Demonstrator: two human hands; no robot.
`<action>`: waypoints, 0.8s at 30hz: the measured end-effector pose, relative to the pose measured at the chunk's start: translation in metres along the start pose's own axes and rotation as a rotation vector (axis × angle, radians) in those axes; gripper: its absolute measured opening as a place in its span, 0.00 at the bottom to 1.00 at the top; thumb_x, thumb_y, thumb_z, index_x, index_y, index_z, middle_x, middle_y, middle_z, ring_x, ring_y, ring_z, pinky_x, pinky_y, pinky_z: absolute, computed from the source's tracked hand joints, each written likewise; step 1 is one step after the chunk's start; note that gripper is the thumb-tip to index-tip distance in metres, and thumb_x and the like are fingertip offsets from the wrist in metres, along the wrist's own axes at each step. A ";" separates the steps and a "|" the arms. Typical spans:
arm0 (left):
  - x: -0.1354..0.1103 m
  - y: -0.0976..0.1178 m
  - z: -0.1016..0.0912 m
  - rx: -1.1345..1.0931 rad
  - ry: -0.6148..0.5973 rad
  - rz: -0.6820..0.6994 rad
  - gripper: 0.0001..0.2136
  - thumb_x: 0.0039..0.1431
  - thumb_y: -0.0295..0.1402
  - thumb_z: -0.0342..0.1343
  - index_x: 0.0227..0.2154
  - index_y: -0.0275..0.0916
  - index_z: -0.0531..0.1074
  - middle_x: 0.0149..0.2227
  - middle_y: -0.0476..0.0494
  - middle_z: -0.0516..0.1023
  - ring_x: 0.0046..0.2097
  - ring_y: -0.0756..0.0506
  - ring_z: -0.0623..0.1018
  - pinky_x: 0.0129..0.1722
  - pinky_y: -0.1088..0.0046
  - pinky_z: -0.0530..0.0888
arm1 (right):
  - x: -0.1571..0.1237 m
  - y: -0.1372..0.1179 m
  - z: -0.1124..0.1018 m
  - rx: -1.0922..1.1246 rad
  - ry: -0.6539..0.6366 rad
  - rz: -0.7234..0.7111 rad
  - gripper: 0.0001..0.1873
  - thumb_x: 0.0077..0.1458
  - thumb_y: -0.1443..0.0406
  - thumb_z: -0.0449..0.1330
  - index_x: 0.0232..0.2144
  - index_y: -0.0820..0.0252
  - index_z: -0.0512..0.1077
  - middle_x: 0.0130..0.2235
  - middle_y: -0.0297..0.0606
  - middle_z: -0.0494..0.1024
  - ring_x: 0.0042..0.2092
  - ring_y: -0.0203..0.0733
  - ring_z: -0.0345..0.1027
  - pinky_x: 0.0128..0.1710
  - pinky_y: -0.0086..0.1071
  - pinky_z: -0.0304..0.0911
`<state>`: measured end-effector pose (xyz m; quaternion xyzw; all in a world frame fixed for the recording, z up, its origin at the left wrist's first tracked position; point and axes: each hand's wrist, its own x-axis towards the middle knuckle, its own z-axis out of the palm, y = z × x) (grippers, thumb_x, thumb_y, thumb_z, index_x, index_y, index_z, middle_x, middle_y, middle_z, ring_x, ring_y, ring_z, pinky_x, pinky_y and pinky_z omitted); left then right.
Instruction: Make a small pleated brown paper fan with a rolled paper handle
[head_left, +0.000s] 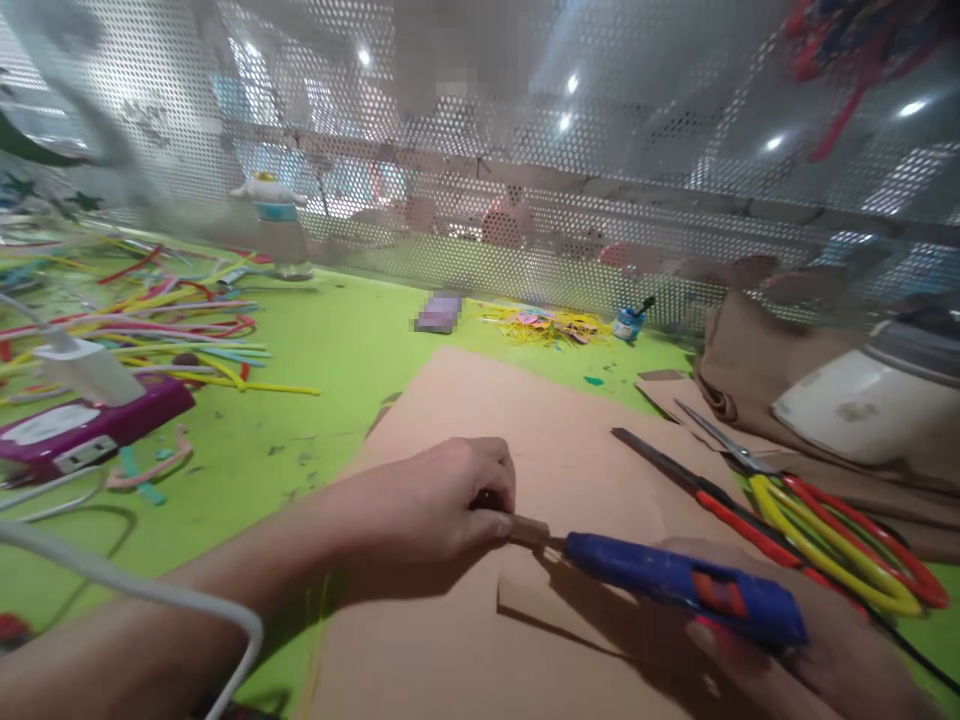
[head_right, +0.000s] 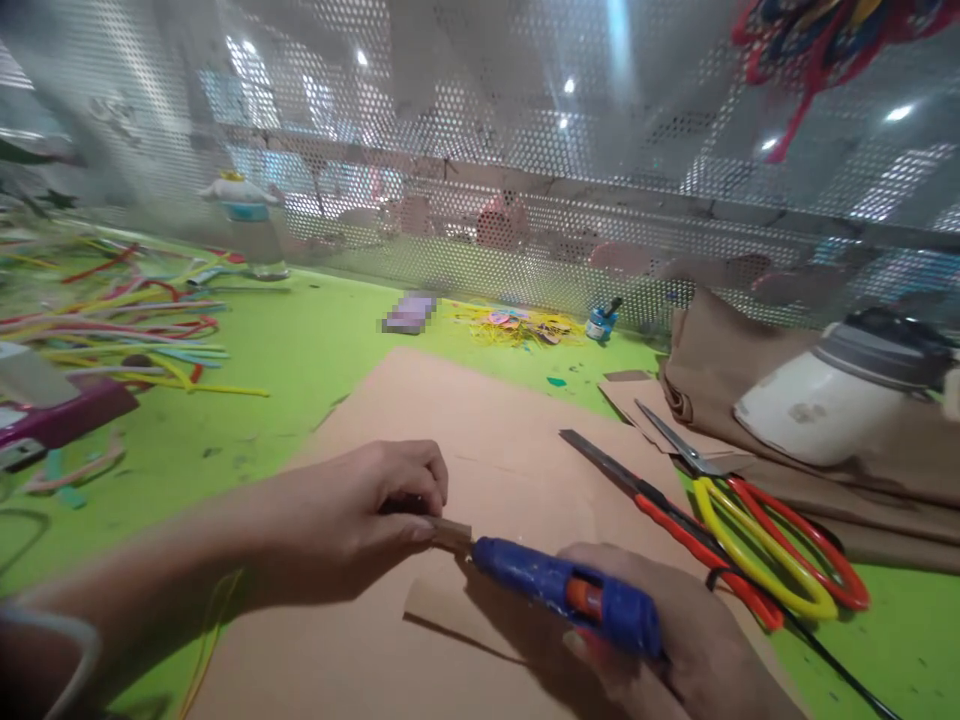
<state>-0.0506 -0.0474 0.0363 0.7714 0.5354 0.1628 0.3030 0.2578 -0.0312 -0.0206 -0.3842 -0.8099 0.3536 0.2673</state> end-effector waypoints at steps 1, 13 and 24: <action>0.001 -0.001 0.000 -0.008 -0.007 0.007 0.10 0.62 0.39 0.55 0.29 0.41 0.75 0.37 0.47 0.74 0.35 0.48 0.72 0.33 0.73 0.68 | 0.001 -0.001 0.001 -0.022 0.017 -0.028 0.16 0.56 0.54 0.60 0.48 0.35 0.74 0.42 0.37 0.82 0.40 0.58 0.77 0.37 0.48 0.74; 0.004 -0.004 0.002 0.026 0.009 0.003 0.11 0.62 0.41 0.54 0.31 0.42 0.78 0.35 0.47 0.75 0.36 0.47 0.73 0.34 0.72 0.67 | 0.014 -0.023 0.000 -0.203 0.029 -0.158 0.10 0.57 0.58 0.59 0.43 0.45 0.74 0.35 0.37 0.80 0.34 0.48 0.76 0.33 0.37 0.73; 0.005 -0.004 0.001 -0.003 -0.030 -0.026 0.12 0.61 0.41 0.54 0.32 0.42 0.79 0.33 0.45 0.79 0.34 0.46 0.75 0.34 0.72 0.68 | 0.015 -0.028 0.002 -0.252 0.069 -0.237 0.08 0.58 0.63 0.57 0.41 0.49 0.72 0.31 0.32 0.79 0.37 0.45 0.78 0.29 0.28 0.71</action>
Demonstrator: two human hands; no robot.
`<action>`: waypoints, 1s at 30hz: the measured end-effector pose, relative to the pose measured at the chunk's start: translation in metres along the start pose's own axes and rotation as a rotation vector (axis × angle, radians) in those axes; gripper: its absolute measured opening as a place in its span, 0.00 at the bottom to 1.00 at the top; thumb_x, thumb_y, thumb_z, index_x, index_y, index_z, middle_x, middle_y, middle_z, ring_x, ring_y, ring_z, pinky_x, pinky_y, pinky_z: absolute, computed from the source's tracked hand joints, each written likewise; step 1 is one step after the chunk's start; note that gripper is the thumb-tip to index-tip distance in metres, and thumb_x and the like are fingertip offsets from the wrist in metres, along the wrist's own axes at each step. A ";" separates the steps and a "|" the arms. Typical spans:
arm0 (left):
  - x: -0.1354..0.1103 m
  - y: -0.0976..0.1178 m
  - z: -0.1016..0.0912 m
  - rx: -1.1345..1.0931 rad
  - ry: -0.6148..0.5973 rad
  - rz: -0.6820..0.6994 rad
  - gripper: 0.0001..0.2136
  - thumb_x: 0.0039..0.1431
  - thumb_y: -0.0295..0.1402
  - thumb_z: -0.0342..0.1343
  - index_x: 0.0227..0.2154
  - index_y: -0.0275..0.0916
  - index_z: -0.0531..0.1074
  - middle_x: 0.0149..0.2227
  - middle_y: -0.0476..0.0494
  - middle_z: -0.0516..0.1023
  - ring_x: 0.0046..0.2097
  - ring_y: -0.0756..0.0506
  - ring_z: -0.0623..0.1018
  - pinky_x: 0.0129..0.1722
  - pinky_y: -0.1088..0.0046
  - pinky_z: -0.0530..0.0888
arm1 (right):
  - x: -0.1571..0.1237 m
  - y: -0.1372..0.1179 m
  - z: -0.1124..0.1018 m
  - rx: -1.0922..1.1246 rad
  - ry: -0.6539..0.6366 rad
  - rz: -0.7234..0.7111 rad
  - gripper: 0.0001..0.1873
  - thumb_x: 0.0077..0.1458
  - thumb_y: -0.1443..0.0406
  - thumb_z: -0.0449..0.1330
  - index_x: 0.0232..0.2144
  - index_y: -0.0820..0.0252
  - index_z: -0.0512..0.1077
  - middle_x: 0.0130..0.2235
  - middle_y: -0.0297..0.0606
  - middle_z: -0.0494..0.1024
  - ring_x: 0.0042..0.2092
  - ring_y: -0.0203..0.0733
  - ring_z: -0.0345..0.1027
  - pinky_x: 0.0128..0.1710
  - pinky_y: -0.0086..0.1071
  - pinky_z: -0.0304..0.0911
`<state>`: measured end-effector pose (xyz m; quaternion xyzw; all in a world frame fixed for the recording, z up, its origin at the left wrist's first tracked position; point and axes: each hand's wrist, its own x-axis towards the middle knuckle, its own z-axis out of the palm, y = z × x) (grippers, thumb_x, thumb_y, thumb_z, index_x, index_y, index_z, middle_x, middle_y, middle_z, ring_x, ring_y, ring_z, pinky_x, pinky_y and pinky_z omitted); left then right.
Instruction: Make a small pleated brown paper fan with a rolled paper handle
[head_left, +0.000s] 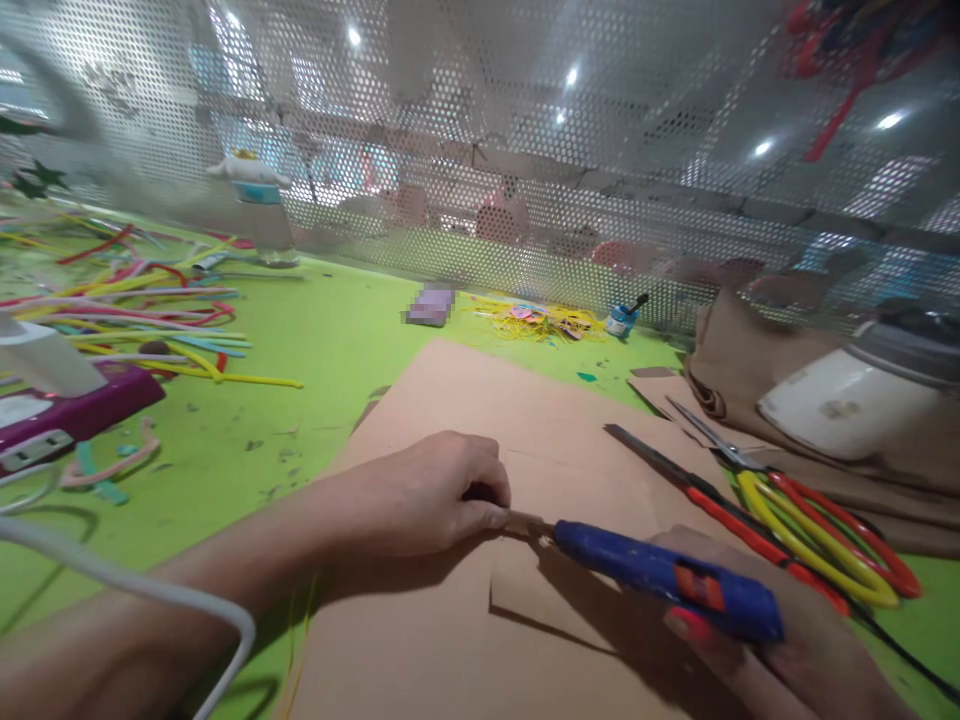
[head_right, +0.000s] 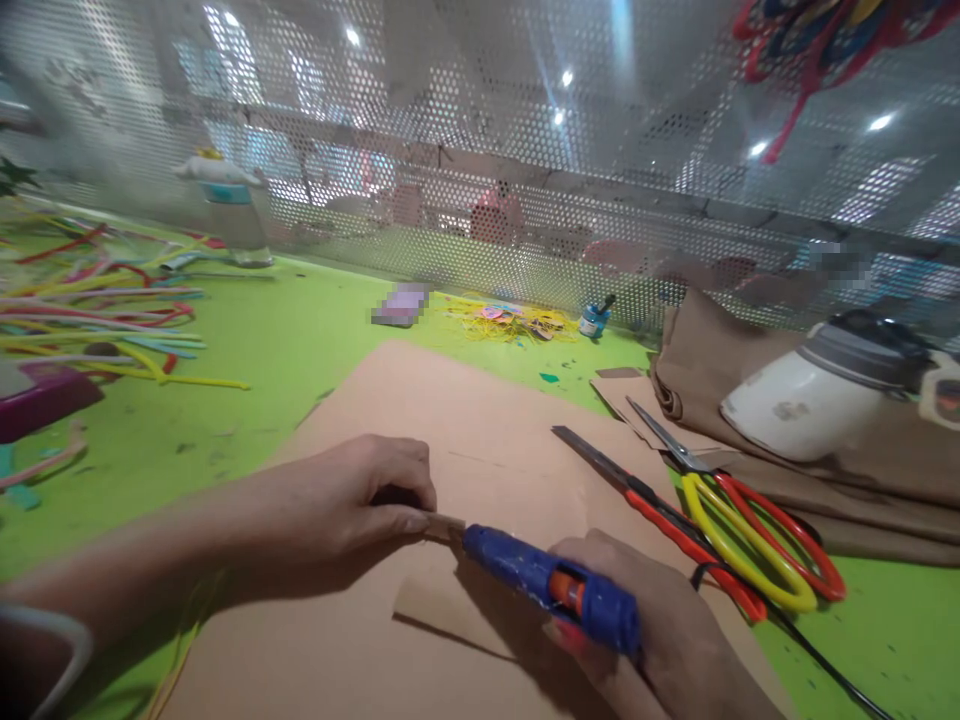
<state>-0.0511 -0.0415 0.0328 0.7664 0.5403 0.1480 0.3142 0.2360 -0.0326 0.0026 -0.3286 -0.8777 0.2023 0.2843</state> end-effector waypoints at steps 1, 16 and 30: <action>0.000 0.000 0.000 -0.003 -0.001 0.002 0.12 0.61 0.42 0.54 0.32 0.41 0.79 0.33 0.45 0.79 0.34 0.46 0.75 0.34 0.72 0.68 | 0.000 -0.001 0.000 0.001 -0.001 0.004 0.08 0.58 0.62 0.57 0.41 0.49 0.72 0.31 0.32 0.79 0.37 0.45 0.78 0.29 0.28 0.71; 0.001 -0.001 0.000 -0.005 -0.009 -0.004 0.13 0.62 0.42 0.53 0.33 0.41 0.79 0.32 0.45 0.78 0.33 0.46 0.74 0.35 0.72 0.68 | -0.003 -0.003 -0.004 -0.025 0.004 0.048 0.08 0.60 0.58 0.56 0.38 0.51 0.74 0.29 0.34 0.78 0.35 0.45 0.77 0.28 0.28 0.70; 0.002 -0.007 0.002 0.004 -0.001 -0.034 0.09 0.61 0.42 0.54 0.33 0.44 0.76 0.33 0.49 0.77 0.34 0.46 0.74 0.33 0.71 0.66 | -0.002 0.001 -0.003 -0.045 -0.021 0.014 0.07 0.60 0.62 0.56 0.40 0.50 0.71 0.32 0.32 0.80 0.36 0.43 0.78 0.31 0.27 0.73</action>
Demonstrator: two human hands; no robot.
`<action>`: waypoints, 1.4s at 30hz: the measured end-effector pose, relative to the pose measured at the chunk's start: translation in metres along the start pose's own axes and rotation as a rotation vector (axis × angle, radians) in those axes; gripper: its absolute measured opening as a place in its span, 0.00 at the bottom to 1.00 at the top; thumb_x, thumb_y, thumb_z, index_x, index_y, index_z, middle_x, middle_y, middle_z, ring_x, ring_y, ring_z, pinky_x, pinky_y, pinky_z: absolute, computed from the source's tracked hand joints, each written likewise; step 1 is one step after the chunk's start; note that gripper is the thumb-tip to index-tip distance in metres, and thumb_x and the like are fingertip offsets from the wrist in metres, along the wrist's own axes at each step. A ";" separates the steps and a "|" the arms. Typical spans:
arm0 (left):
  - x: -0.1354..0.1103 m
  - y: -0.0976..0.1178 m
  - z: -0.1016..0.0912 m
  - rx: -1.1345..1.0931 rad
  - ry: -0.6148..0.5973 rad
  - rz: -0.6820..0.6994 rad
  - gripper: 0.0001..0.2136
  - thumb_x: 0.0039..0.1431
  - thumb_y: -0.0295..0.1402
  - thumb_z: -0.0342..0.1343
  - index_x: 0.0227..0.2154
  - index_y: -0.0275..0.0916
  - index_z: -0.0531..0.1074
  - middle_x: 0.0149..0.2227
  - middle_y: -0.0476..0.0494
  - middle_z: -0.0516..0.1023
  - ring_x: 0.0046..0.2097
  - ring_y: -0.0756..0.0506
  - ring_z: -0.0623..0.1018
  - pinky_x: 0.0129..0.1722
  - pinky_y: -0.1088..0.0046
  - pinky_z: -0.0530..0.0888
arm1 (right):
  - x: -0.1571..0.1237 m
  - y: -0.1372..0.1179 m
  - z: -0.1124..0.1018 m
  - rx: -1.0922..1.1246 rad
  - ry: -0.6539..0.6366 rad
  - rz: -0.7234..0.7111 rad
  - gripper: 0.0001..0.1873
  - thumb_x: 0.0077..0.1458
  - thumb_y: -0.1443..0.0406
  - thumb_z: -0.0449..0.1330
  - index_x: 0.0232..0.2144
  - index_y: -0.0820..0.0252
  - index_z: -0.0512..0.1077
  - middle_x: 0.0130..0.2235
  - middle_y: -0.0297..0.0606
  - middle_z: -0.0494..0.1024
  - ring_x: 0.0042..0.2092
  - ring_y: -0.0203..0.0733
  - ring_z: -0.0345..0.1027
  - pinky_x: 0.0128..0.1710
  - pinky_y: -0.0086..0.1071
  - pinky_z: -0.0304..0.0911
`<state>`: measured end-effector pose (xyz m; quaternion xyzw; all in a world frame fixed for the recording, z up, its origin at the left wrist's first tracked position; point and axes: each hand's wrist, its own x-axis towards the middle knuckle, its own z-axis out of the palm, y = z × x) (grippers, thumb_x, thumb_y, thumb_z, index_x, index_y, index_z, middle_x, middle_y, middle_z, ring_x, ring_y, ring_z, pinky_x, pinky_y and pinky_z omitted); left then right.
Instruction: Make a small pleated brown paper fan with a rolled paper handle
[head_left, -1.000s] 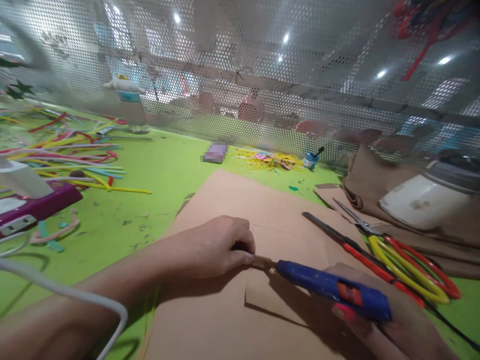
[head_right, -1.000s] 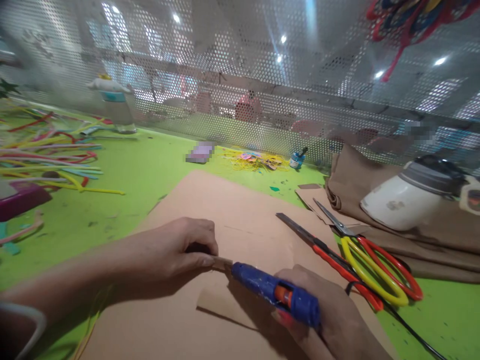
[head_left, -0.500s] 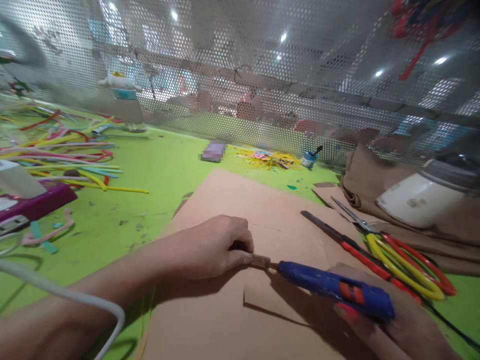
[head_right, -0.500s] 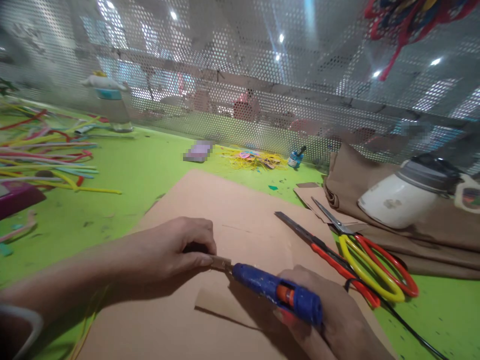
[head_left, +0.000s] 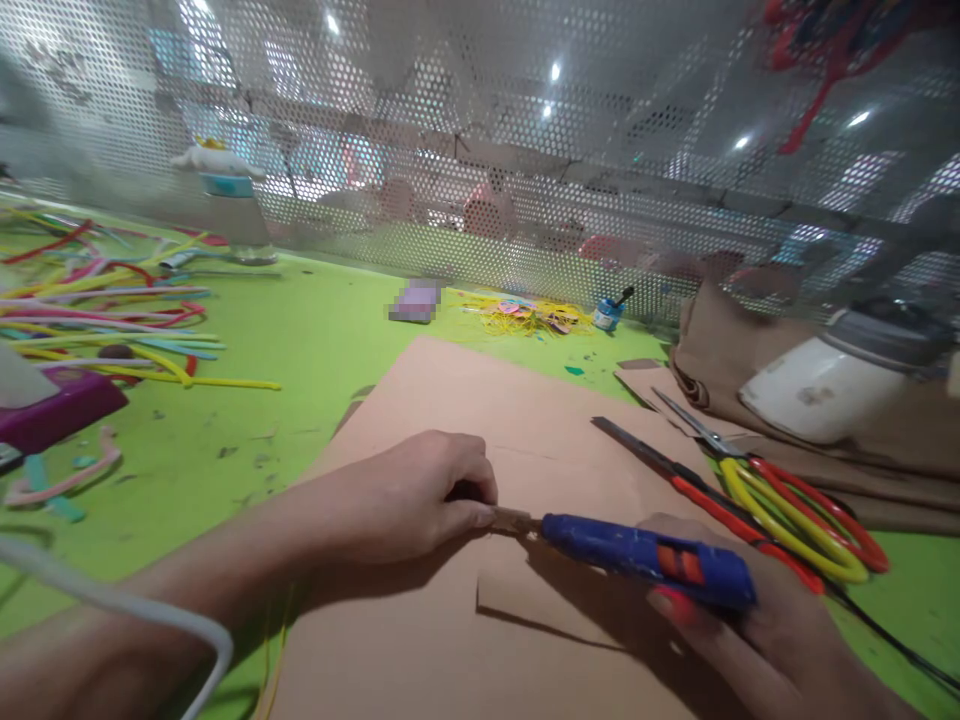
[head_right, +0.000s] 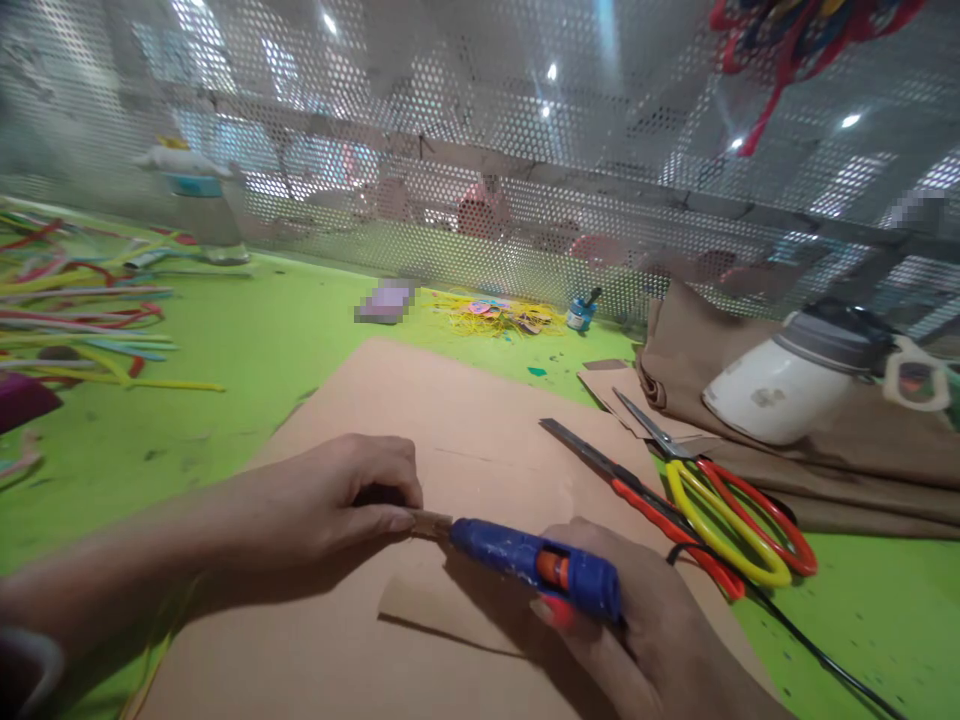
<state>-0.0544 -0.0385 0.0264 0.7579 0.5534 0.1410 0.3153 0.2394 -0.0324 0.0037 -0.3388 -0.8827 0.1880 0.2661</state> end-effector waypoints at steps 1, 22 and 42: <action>0.000 0.000 0.000 0.001 0.000 0.001 0.10 0.61 0.42 0.54 0.32 0.44 0.76 0.33 0.49 0.77 0.35 0.46 0.74 0.33 0.71 0.66 | -0.001 0.001 0.000 0.002 -0.005 0.004 0.07 0.60 0.62 0.56 0.41 0.50 0.71 0.32 0.32 0.80 0.36 0.43 0.78 0.31 0.27 0.73; 0.001 0.003 -0.003 0.016 -0.009 0.020 0.08 0.61 0.39 0.54 0.32 0.42 0.76 0.34 0.49 0.77 0.35 0.47 0.74 0.34 0.72 0.66 | 0.006 -0.012 -0.002 0.080 -0.097 0.045 0.07 0.60 0.64 0.54 0.34 0.53 0.72 0.29 0.32 0.77 0.31 0.41 0.75 0.29 0.27 0.69; 0.005 -0.002 -0.006 -0.001 -0.057 0.061 0.08 0.61 0.37 0.54 0.34 0.43 0.78 0.35 0.48 0.77 0.37 0.47 0.74 0.34 0.73 0.67 | 0.006 -0.007 0.001 0.090 -0.012 0.094 0.10 0.61 0.61 0.54 0.38 0.54 0.75 0.31 0.35 0.80 0.36 0.44 0.77 0.31 0.29 0.73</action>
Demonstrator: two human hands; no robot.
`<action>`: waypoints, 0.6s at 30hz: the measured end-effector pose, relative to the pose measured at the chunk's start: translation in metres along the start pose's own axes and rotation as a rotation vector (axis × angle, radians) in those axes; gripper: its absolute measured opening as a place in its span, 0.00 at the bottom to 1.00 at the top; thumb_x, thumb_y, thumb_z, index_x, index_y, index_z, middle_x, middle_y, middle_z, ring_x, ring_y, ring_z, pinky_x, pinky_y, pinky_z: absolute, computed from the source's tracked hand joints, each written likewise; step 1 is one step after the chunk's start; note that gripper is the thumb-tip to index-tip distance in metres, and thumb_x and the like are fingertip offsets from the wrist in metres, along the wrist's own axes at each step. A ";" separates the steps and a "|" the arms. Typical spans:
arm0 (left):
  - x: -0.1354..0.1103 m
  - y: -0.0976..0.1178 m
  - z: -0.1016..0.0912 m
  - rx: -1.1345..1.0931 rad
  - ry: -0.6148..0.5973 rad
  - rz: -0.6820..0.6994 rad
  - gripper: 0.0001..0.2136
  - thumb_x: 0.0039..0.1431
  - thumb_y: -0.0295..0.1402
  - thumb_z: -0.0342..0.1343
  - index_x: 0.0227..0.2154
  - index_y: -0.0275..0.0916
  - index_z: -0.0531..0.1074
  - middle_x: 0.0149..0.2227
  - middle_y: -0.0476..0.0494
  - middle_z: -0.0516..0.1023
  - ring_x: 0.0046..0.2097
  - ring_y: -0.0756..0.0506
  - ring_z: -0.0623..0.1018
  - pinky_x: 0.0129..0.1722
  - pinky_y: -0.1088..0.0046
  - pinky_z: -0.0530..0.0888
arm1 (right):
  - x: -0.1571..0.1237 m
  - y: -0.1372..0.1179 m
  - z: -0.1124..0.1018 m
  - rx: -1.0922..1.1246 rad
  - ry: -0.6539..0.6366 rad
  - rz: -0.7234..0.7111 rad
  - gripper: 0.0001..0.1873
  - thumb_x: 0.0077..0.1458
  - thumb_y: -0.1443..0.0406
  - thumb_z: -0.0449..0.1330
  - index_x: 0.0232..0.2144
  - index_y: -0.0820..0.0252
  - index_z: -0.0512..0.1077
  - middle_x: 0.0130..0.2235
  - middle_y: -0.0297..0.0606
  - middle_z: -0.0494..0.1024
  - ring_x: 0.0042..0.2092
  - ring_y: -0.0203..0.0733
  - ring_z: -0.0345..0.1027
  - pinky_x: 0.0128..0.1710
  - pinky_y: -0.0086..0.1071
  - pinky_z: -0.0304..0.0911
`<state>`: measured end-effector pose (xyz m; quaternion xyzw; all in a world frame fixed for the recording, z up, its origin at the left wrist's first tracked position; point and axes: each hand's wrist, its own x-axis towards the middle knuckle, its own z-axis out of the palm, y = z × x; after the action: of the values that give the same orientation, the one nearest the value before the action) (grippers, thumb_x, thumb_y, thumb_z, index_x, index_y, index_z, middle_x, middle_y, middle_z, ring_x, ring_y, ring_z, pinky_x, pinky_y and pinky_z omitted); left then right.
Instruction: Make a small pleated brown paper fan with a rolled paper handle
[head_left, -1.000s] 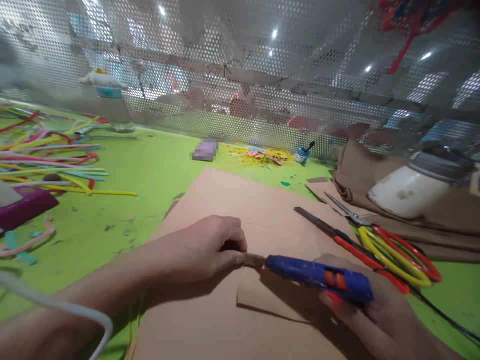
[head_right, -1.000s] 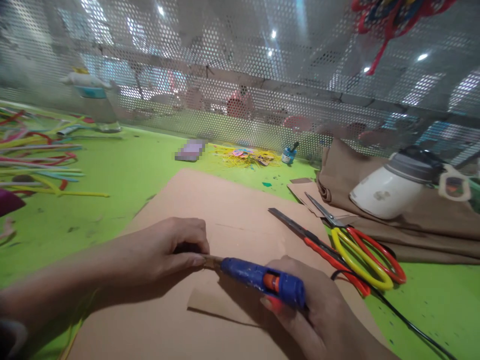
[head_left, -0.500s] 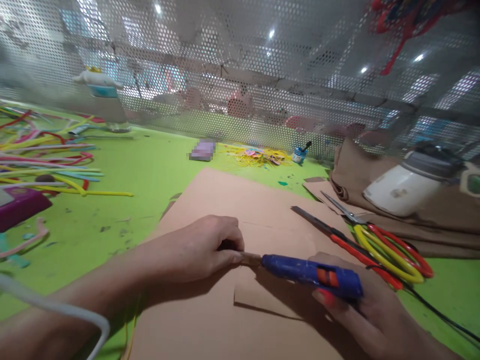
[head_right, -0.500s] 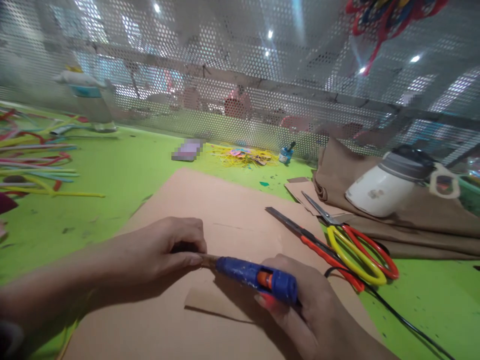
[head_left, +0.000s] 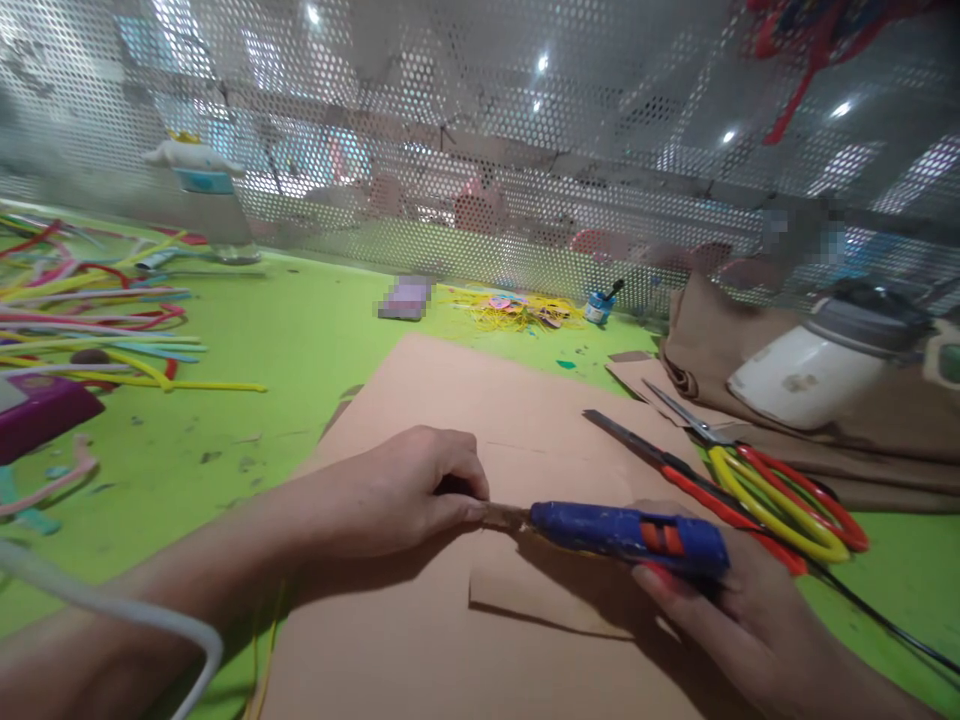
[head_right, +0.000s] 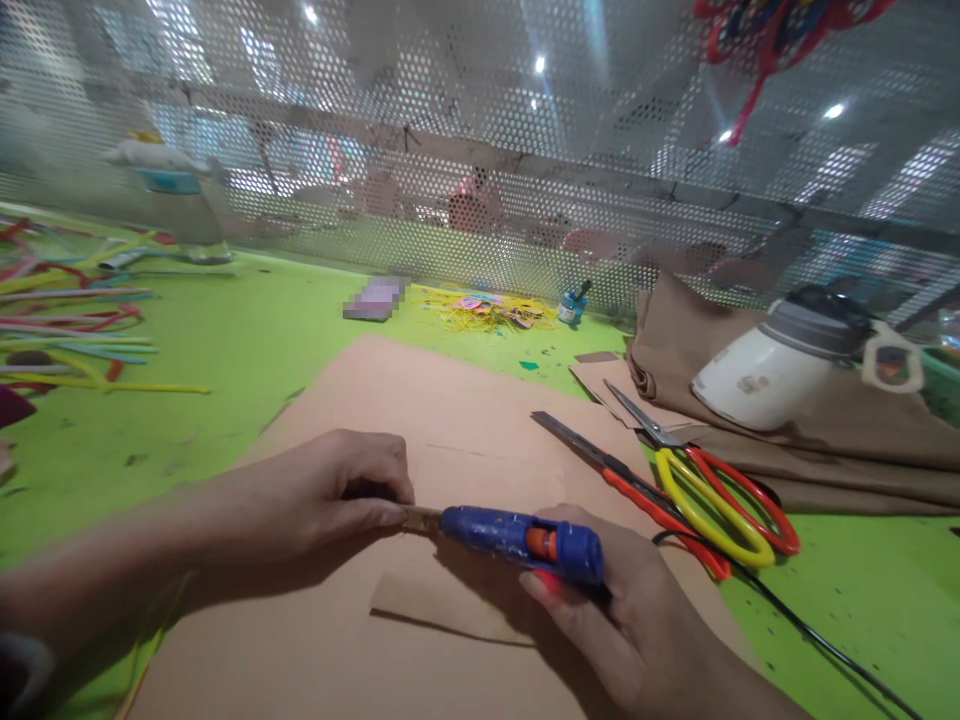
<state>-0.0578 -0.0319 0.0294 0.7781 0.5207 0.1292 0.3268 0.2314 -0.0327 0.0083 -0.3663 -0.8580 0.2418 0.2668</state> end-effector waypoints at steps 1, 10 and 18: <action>0.000 0.000 0.000 -0.011 -0.002 0.006 0.08 0.61 0.37 0.55 0.34 0.43 0.79 0.35 0.48 0.77 0.37 0.47 0.74 0.34 0.73 0.67 | 0.000 0.000 0.000 0.001 -0.008 -0.007 0.10 0.61 0.61 0.54 0.37 0.54 0.75 0.30 0.34 0.80 0.34 0.43 0.77 0.30 0.29 0.73; 0.001 -0.002 0.001 -0.062 -0.005 -0.019 0.09 0.60 0.38 0.56 0.34 0.42 0.79 0.35 0.48 0.77 0.36 0.47 0.75 0.34 0.74 0.68 | -0.002 0.004 0.002 0.014 0.027 0.013 0.08 0.60 0.62 0.56 0.35 0.56 0.75 0.33 0.37 0.81 0.36 0.45 0.78 0.34 0.31 0.74; 0.002 -0.002 -0.001 -0.057 -0.013 0.011 0.08 0.60 0.36 0.56 0.34 0.43 0.79 0.34 0.50 0.77 0.36 0.48 0.75 0.35 0.74 0.68 | -0.005 0.004 0.000 0.047 -0.015 0.045 0.10 0.60 0.60 0.56 0.40 0.55 0.75 0.34 0.36 0.82 0.37 0.44 0.78 0.33 0.29 0.75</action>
<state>-0.0591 -0.0297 0.0283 0.7722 0.5103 0.1405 0.3515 0.2369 -0.0337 0.0044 -0.3774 -0.8456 0.2704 0.2635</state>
